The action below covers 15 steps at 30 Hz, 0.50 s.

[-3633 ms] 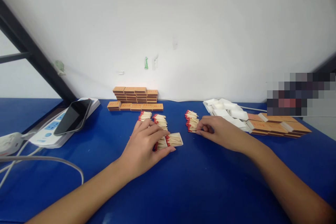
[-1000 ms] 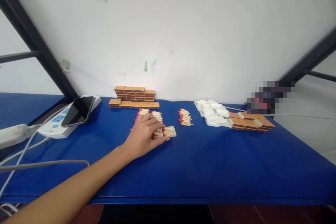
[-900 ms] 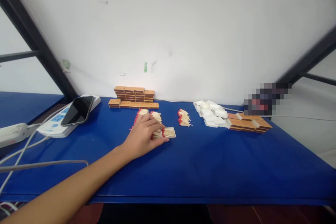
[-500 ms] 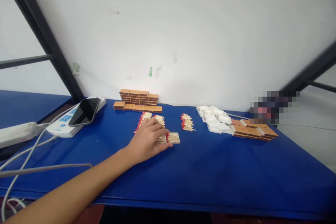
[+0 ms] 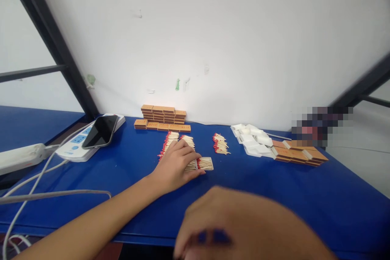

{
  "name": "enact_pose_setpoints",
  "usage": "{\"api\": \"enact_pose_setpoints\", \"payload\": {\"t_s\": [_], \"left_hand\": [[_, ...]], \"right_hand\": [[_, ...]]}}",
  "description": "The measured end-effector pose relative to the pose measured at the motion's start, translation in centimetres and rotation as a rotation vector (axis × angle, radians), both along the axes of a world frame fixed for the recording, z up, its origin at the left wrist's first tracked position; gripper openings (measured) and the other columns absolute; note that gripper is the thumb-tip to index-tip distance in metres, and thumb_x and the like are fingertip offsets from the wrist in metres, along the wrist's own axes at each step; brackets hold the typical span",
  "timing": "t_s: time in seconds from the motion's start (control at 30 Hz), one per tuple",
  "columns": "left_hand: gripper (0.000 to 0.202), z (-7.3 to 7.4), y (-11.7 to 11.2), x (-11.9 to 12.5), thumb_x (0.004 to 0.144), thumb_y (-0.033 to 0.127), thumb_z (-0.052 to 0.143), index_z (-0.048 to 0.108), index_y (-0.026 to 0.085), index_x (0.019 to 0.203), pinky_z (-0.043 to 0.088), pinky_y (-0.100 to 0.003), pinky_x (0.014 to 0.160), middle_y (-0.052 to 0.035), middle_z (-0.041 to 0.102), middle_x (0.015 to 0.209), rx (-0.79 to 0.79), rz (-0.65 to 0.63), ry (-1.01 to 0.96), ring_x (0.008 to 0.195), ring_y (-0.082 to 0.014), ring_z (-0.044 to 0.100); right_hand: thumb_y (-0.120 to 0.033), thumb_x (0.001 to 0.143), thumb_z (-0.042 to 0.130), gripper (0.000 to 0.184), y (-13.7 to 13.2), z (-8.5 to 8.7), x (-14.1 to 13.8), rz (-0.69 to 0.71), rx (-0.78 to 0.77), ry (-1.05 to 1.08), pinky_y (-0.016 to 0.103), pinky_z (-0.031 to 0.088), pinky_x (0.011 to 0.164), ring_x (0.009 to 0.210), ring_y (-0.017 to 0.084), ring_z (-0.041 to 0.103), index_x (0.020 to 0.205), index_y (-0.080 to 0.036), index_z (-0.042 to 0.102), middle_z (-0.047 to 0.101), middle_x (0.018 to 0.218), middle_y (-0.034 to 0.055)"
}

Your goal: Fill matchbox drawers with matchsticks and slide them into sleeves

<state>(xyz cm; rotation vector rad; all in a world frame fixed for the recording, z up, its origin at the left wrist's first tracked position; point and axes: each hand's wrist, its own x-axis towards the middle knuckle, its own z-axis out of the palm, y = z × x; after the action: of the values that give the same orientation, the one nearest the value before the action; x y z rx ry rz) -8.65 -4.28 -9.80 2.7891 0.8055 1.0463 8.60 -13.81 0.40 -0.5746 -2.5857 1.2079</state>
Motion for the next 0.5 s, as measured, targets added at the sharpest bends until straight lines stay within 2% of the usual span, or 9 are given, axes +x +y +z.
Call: {"api": "enact_pose_setpoints", "payload": {"t_s": [0.03,0.1,0.13,0.2,0.23,0.3,0.37,0.43,0.5], "left_hand": [[0.038,0.0,0.0,0.0,0.086,0.027,0.096,0.072,0.014,0.113,0.045,-0.038,0.089,-0.0044,0.067,0.101,0.003,0.004,-0.004,0.098,-0.0246,0.054],[0.040,-0.1,0.1,0.0,0.085,0.028,0.097,0.072,0.014,0.112,0.044,-0.038,0.089,-0.0039,0.067,0.100,0.010,0.012,-0.015,0.097,-0.0246,0.054],[0.041,-0.1,0.2,0.0,0.083,0.028,0.098,0.072,0.014,0.112,0.044,-0.038,0.089,-0.0036,0.067,0.100,0.015,0.014,-0.024,0.096,-0.0244,0.054],[0.045,-0.2,0.3,0.0,0.080,0.029,0.100,0.071,0.015,0.112,0.044,-0.038,0.090,-0.0027,0.067,0.100,0.020,0.016,-0.046,0.095,-0.0241,0.054],[0.048,-0.2,0.4,0.0,0.078,0.029,0.101,0.071,0.015,0.112,0.043,-0.038,0.091,-0.0023,0.067,0.099,0.021,0.018,-0.058,0.095,-0.0239,0.054],[0.052,-0.2,0.5,0.0,0.074,0.028,0.103,0.071,0.015,0.113,0.042,-0.037,0.090,-0.0016,0.067,0.099,0.016,0.024,-0.075,0.095,-0.0237,0.054],[0.056,-0.1,0.5,-0.1,0.072,0.028,0.103,0.070,0.014,0.115,0.042,-0.037,0.088,-0.0014,0.067,0.099,0.005,0.031,-0.084,0.095,-0.0234,0.054],[0.057,0.0,0.5,-0.2,0.072,0.026,0.103,0.070,0.014,0.117,0.041,-0.036,0.088,-0.0011,0.067,0.100,-0.007,0.028,-0.095,0.094,-0.0230,0.053],[0.056,0.1,0.3,-0.2,0.073,0.024,0.102,0.069,0.015,0.117,0.042,-0.036,0.089,-0.0011,0.067,0.102,-0.023,0.004,-0.107,0.094,-0.0227,0.052]], "right_hand": [[-0.042,0.102,0.057,0.025,1.5,0.3,1.7,-0.076,0.008,-0.006,0.029,0.055,0.071,0.082,0.018,0.071,0.101,-0.026,0.076,0.076,0.092,0.0022],[-0.044,0.101,0.058,0.029,4.9,0.4,5.5,-0.399,0.038,-0.096,0.028,0.051,0.065,0.070,0.017,0.068,0.090,-0.023,0.075,0.075,0.079,0.0020],[-0.046,0.100,0.058,0.033,6.7,0.1,7.2,-0.552,0.117,-0.094,0.028,0.050,0.063,0.067,0.016,0.067,0.085,-0.022,0.074,0.074,0.078,0.0025],[-0.052,0.097,0.061,0.035,9.7,-1.3,9.9,-0.796,0.292,-0.050,0.029,0.048,0.063,0.069,0.018,0.064,0.083,-0.021,0.073,0.074,0.080,0.0045],[-0.053,0.095,0.062,0.036,10.8,-2.3,10.7,-0.860,0.334,-0.009,0.030,0.047,0.063,0.072,0.018,0.063,0.086,-0.021,0.073,0.074,0.082,0.0052],[-0.056,0.095,0.062,0.038,11.9,-4.6,11.1,-0.871,0.265,0.050,0.031,0.049,0.065,0.072,0.019,0.062,0.088,-0.021,0.073,0.073,0.083,0.0055],[-0.057,0.095,0.063,0.038,11.7,-6.6,10.2,-0.833,0.153,0.103,0.031,0.051,0.069,0.076,0.019,0.063,0.100,-0.022,0.074,0.072,0.088,0.0052],[-0.057,0.093,0.067,0.040,10.8,-7.9,8.7,-0.772,0.066,0.115,0.031,0.051,0.069,0.075,0.018,0.062,0.114,-0.023,0.072,0.071,0.090,0.0040],[-0.054,0.092,0.069,0.041,9.8,-8.4,7.2,-0.740,0.032,0.111,0.030,0.049,0.066,0.072,0.016,0.060,0.120,-0.024,0.071,0.071,0.091,0.0029]]}}
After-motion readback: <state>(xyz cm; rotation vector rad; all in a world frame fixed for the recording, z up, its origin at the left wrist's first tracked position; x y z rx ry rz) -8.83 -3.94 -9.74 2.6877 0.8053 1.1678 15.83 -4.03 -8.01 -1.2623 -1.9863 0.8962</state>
